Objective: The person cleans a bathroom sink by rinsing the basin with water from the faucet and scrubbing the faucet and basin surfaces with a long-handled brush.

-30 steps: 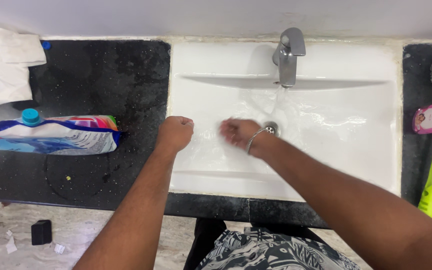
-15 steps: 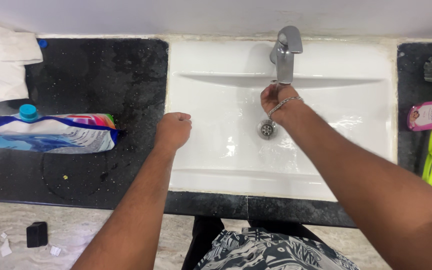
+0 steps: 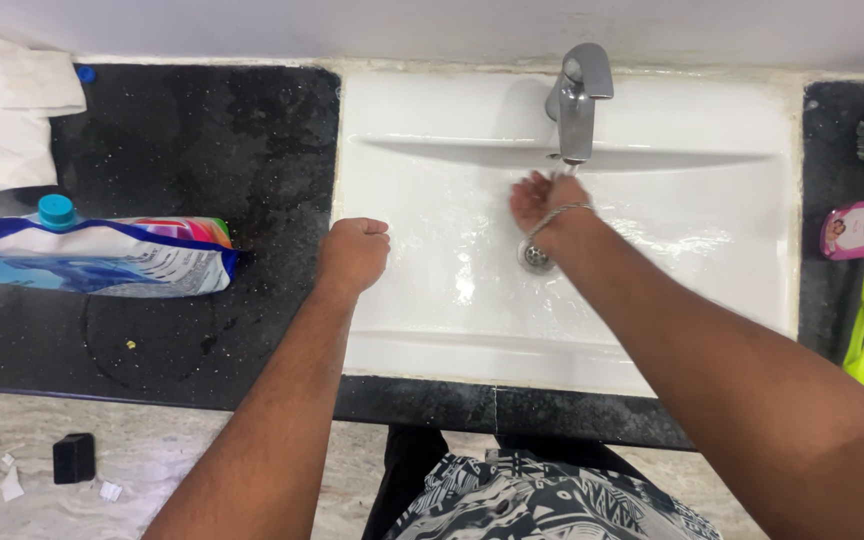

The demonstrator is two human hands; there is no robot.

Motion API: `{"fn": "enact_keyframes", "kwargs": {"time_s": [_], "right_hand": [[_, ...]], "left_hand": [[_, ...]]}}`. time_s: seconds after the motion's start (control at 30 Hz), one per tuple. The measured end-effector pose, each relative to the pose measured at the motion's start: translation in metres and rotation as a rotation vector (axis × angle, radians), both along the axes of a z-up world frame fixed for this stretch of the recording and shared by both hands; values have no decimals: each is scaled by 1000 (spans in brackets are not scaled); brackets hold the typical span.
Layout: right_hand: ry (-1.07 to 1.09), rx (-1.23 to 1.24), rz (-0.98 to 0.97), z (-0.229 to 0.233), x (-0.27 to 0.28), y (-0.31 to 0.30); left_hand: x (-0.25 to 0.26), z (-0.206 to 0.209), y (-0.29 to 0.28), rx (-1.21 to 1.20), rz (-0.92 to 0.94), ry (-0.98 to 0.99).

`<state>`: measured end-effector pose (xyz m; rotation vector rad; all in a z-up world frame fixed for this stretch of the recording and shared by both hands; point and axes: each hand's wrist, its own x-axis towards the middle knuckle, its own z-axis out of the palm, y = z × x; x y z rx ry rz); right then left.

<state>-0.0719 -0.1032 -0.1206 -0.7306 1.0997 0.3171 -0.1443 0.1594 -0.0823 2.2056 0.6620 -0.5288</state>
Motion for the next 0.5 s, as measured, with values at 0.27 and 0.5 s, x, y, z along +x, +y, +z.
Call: {"fn": "enact_keyframes", "kwargs": {"time_s": [0.27, 0.5], "right_hand": [[-22, 463, -106, -42, 18, -43], [-162, 368, -512, -75, 40, -102]], "left_hand": [[4, -2, -9, -4, -23, 42], [12, 2, -18, -49, -33, 39]]}}
